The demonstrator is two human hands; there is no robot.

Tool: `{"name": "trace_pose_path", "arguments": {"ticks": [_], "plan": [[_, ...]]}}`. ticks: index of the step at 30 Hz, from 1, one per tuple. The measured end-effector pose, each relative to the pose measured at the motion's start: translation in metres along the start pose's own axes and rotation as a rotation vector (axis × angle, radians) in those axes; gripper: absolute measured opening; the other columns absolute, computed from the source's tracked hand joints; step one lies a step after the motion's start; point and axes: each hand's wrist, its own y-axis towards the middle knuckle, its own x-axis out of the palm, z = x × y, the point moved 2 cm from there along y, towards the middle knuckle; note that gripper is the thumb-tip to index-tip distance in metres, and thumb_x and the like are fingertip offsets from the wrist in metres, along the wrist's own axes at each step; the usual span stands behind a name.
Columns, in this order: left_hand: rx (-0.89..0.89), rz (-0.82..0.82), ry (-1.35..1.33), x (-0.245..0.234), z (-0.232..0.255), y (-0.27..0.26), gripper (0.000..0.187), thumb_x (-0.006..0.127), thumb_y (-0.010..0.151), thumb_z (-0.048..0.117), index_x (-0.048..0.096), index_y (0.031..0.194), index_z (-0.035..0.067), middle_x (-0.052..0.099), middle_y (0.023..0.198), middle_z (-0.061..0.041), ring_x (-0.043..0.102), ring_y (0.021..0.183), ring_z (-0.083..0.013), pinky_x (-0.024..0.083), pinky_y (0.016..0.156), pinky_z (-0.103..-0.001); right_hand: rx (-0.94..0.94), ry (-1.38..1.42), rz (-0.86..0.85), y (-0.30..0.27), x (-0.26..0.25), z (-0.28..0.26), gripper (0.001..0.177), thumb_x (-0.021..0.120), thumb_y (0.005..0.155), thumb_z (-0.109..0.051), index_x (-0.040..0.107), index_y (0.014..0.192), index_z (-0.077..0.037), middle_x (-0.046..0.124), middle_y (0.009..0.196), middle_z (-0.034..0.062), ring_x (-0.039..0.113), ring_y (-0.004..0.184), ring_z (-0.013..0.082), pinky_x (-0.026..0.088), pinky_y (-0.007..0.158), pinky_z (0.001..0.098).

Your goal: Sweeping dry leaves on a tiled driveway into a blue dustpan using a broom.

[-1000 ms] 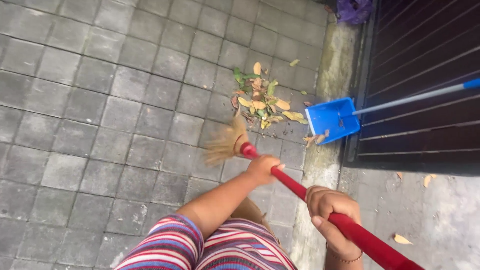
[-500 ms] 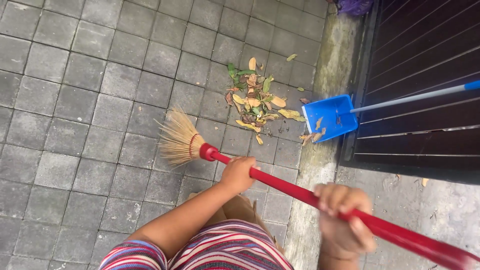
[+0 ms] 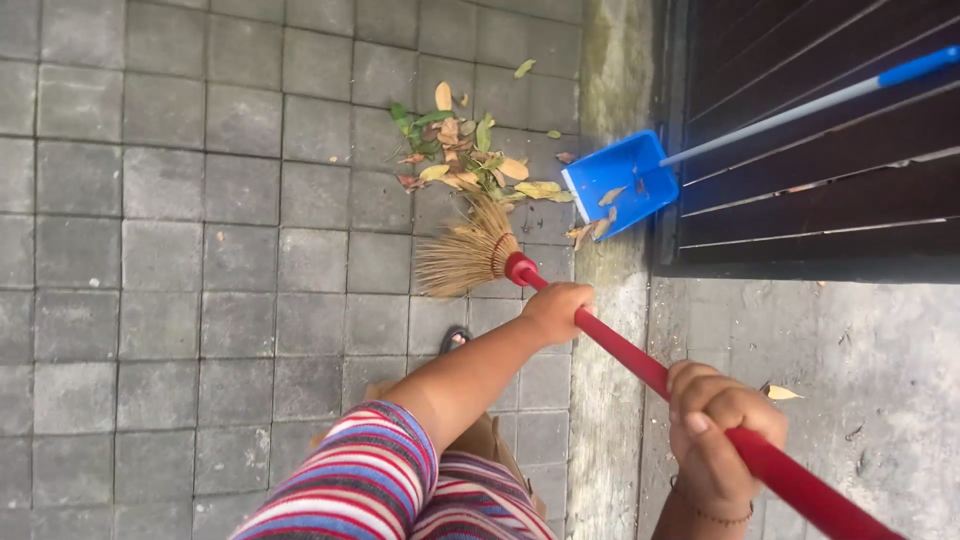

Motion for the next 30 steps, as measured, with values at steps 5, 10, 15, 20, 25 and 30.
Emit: {"name": "trace_pose_path", "arguments": {"ticks": [5, 10, 15, 20, 25, 30], "plan": [[0.163, -0.108, 0.182, -0.004, 0.032, 0.002, 0.009, 0.059, 0.086, 0.012, 0.052, 0.083, 0.017, 0.063, 0.080, -0.003, 0.059, 0.076, -0.0231, 0.043, 0.056, -0.039, -0.030, -0.108, 0.027, 0.004, 0.001, -0.043, 0.024, 0.049, 0.074, -0.012, 0.031, 0.061, -0.019, 0.033, 0.050, -0.0046, 0.035, 0.042, 0.0101, 0.038, 0.053, 0.0296], [0.262, -0.051, 0.201, -0.041, 0.060, -0.036, 0.022, 0.060, 0.094, 0.025, 0.048, 0.076, 0.017, 0.061, 0.075, -0.004, 0.059, 0.076, -0.0249, 0.047, 0.068, -0.041, 0.477, -0.708, -0.479, -0.019, -0.024, -0.096, 0.009, 0.058, 0.088, -0.025, 0.064, 0.082, -0.030, 0.046, 0.063, -0.0192, 0.053, 0.042, -0.0045, 0.041, 0.046, 0.0182], [0.049, 0.017, 0.305, -0.133, 0.036, -0.079, 0.017, 0.065, 0.092, 0.018, 0.052, 0.081, 0.024, 0.061, 0.072, 0.006, 0.061, 0.070, -0.0150, 0.050, 0.090, -0.038, -0.114, 0.072, 0.156, 0.023, 0.037, -0.050, 0.018, 0.052, 0.083, -0.024, 0.045, 0.068, -0.019, 0.048, 0.060, -0.0054, 0.043, 0.049, 0.0107, 0.044, 0.065, 0.0339], [-0.134, 0.188, 0.503, -0.201, -0.081, -0.075, 0.017, 0.072, 0.080, 0.012, 0.063, 0.090, 0.022, 0.063, 0.092, -0.001, 0.061, 0.101, -0.0291, 0.042, 0.102, -0.048, -0.021, 0.177, 0.026, 0.051, 0.106, 0.047, 0.021, 0.058, 0.095, -0.015, 0.053, 0.076, -0.021, 0.054, 0.068, -0.0041, 0.053, 0.066, 0.0137, 0.048, 0.076, 0.0342], [-0.063, 0.452, 0.553, -0.186, -0.174, -0.007, 0.031, 0.079, 0.064, 0.010, 0.067, 0.081, 0.032, 0.064, 0.086, 0.001, 0.065, 0.089, -0.0315, 0.045, 0.078, -0.049, 0.050, 0.051, -0.048, 0.080, 0.132, 0.072, 0.031, 0.058, 0.098, -0.012, 0.047, 0.069, -0.012, 0.055, 0.066, 0.0034, 0.057, 0.066, 0.0199, 0.056, 0.086, 0.0432], [0.078, -0.084, 0.199, -0.160, -0.073, 0.041, 0.023, 0.066, 0.081, 0.003, 0.055, 0.081, 0.023, 0.060, 0.082, 0.003, 0.059, 0.077, -0.0161, 0.049, 0.066, -0.032, 0.121, -0.184, 0.200, 0.107, 0.110, 0.029, 0.026, 0.061, 0.091, -0.008, 0.051, 0.066, -0.010, 0.051, 0.061, 0.0038, 0.054, 0.060, 0.0190, 0.051, 0.067, 0.0351]]}}
